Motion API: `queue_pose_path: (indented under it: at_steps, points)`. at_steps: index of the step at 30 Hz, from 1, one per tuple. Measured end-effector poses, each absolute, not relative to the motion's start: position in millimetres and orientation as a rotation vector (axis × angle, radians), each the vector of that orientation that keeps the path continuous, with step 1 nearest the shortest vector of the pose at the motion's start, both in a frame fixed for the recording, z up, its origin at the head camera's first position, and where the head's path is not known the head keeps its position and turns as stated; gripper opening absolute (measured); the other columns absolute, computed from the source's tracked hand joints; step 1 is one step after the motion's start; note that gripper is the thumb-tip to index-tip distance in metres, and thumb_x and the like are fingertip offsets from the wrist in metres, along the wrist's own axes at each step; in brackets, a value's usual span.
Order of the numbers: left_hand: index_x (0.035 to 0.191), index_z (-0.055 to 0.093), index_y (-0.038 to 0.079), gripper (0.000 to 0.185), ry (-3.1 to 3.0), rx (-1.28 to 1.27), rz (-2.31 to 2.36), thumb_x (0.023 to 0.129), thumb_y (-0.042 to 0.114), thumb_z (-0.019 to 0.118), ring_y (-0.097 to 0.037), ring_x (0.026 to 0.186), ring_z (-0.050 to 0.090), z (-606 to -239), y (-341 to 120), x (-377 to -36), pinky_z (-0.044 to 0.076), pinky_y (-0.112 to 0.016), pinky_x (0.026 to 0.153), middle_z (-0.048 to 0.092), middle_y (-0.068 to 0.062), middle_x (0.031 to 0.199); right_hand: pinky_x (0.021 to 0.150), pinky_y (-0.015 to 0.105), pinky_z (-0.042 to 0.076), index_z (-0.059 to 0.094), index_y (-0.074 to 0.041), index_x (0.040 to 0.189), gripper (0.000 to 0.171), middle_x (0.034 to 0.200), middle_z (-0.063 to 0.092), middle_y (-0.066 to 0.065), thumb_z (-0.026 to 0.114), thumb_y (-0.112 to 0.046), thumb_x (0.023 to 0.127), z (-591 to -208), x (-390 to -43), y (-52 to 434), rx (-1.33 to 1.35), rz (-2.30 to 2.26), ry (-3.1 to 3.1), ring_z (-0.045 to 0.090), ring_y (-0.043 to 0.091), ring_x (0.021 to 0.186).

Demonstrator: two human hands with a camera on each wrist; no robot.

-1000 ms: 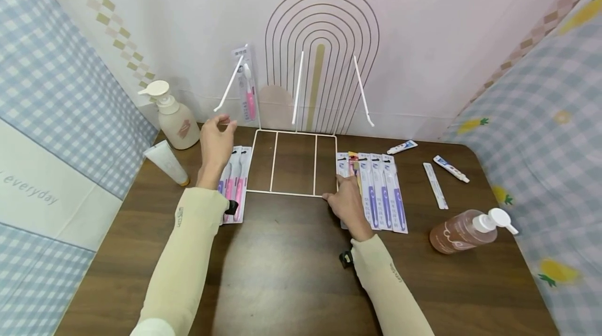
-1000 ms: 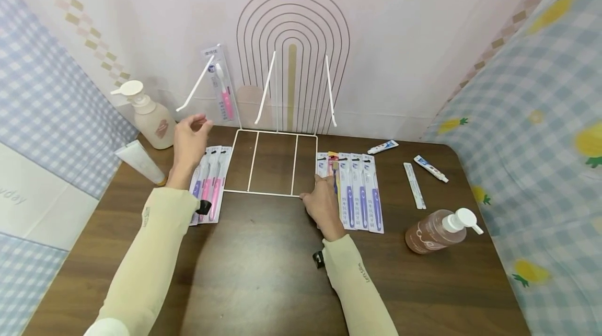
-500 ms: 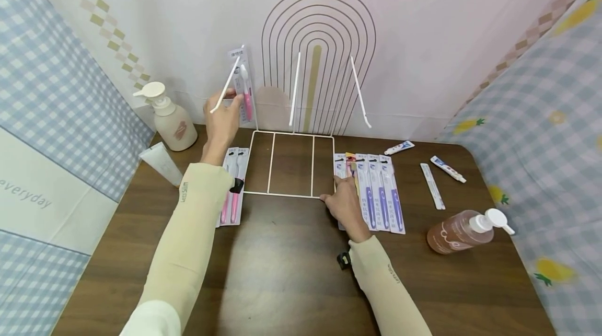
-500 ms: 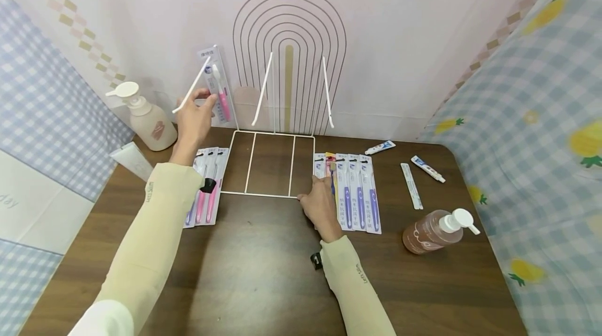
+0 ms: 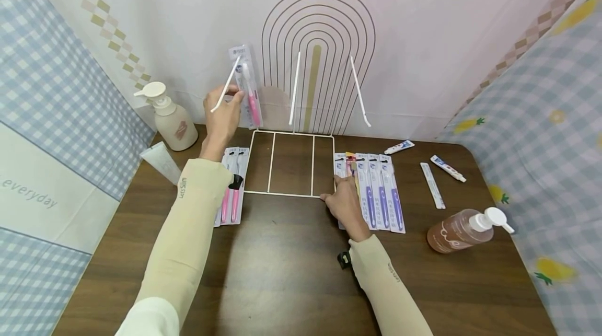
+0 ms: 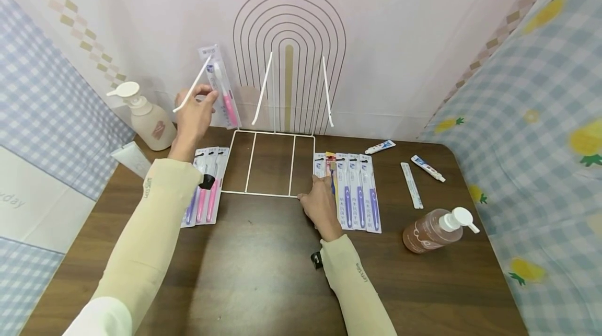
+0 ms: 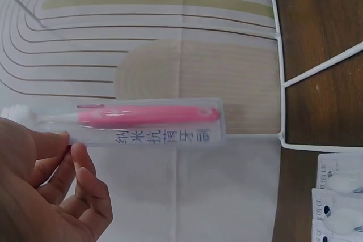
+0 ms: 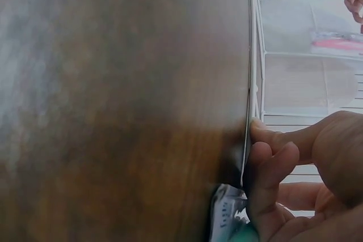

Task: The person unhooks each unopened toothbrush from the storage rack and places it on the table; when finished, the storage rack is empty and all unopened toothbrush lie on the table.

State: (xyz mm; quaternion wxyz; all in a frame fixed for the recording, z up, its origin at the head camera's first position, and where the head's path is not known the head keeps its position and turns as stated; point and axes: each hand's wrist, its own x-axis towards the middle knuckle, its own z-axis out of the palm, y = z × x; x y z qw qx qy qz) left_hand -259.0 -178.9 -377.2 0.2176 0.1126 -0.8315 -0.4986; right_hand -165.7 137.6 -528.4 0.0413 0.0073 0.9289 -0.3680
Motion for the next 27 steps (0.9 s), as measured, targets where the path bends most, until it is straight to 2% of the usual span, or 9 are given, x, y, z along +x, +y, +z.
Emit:
queue_pose_path:
  at_steps: [3,5,7,11,14,17,21,24,27]
  points:
    - [0.125,0.084,-0.002,0.025,-2.280,0.246,-1.420,0.110,0.015,0.074,-0.005,0.082,0.064,-375,-178,-255,0.050,-0.022,0.081,0.083,-0.022,0.128,0.119,0.062,0.054,0.060,0.018,0.154,0.074,0.153,0.057,0.043,0.089,-0.011,0.093,-520,-162,134,0.019,-1.125,2.849,0.064,0.052,0.136]
    - [0.124,0.083,-0.003,0.025,-2.271,0.198,-1.465,0.109,0.015,0.073,0.000,0.076,0.060,-374,-177,-251,0.048,-0.019,0.076,0.083,-0.023,0.126,0.118,0.061,0.055,0.059,0.019,0.154,0.073,0.153,0.057,0.043,0.089,-0.011,0.094,-514,-159,131,0.013,-1.097,2.852,0.064,0.051,0.136]
    - [0.124,0.083,-0.003,0.026,-2.279,0.177,-1.495,0.109,0.016,0.073,0.000,0.074,0.057,-374,-176,-246,0.045,-0.018,0.074,0.082,-0.023,0.124,0.119,0.060,0.054,0.058,0.018,0.156,0.073,0.155,0.056,0.043,0.088,-0.011,0.096,-508,-156,128,0.029,-1.098,2.830,0.063,0.051,0.138]
    - [0.125,0.081,-0.002,0.026,-2.305,0.159,-1.515,0.111,0.017,0.071,-0.007,0.075,0.055,-378,-171,-232,0.043,-0.021,0.071,0.082,-0.022,0.124,0.122,0.061,0.052,0.055,0.018,0.158,0.076,0.159,0.053,0.044,0.088,-0.011,0.097,-507,-156,127,0.033,-1.095,2.801,0.061,0.051,0.142]
    - [0.124,0.080,-0.004,0.025,-2.310,0.133,-1.507,0.112,0.015,0.070,-0.012,0.079,0.059,-385,-167,-222,0.044,-0.022,0.072,0.082,-0.025,0.125,0.122,0.062,0.053,0.055,0.018,0.158,0.078,0.159,0.052,0.044,0.088,-0.014,0.096,-520,-162,131,0.025,-1.107,2.796,0.061,0.052,0.142]
    - [0.124,0.079,-0.008,0.026,-2.310,0.126,-1.508,0.113,0.013,0.069,-0.024,0.091,0.069,-395,-166,-212,0.052,-0.027,0.082,0.082,-0.028,0.123,0.122,0.062,0.053,0.054,0.017,0.160,0.081,0.159,0.052,0.043,0.089,-0.016,0.095,-532,-167,135,0.028,-1.122,2.791,0.062,0.052,0.140]
    - [0.125,0.078,-0.010,0.027,-2.325,0.191,-1.522,0.113,0.011,0.067,-0.033,0.106,0.074,-412,-171,-196,0.053,-0.028,0.091,0.082,-0.030,0.121,0.120,0.062,0.053,0.056,0.017,0.158,0.080,0.155,0.054,0.043,0.090,-0.017,0.094,-532,-166,136,0.006,-1.111,2.816,0.063,0.051,0.137]
    - [0.127,0.078,-0.009,0.027,-2.347,0.268,-1.517,0.114,0.012,0.066,-0.032,0.104,0.072,-424,-178,-185,0.049,-0.025,0.088,0.082,-0.030,0.120,0.118,0.063,0.054,0.057,0.018,0.157,0.078,0.153,0.056,0.044,0.089,-0.017,0.094,-527,-164,136,-0.007,-1.099,2.840,0.063,0.050,0.134]
    - [0.132,0.077,-0.007,0.030,-2.386,0.348,-1.471,0.116,0.013,0.062,-0.035,0.105,0.074,-437,-188,-174,0.054,-0.033,0.090,0.082,-0.029,0.122,0.117,0.063,0.054,0.057,0.018,0.157,0.078,0.153,0.056,0.043,0.090,-0.015,0.093,-520,-161,135,0.009,-1.104,2.841,0.062,0.048,0.132]
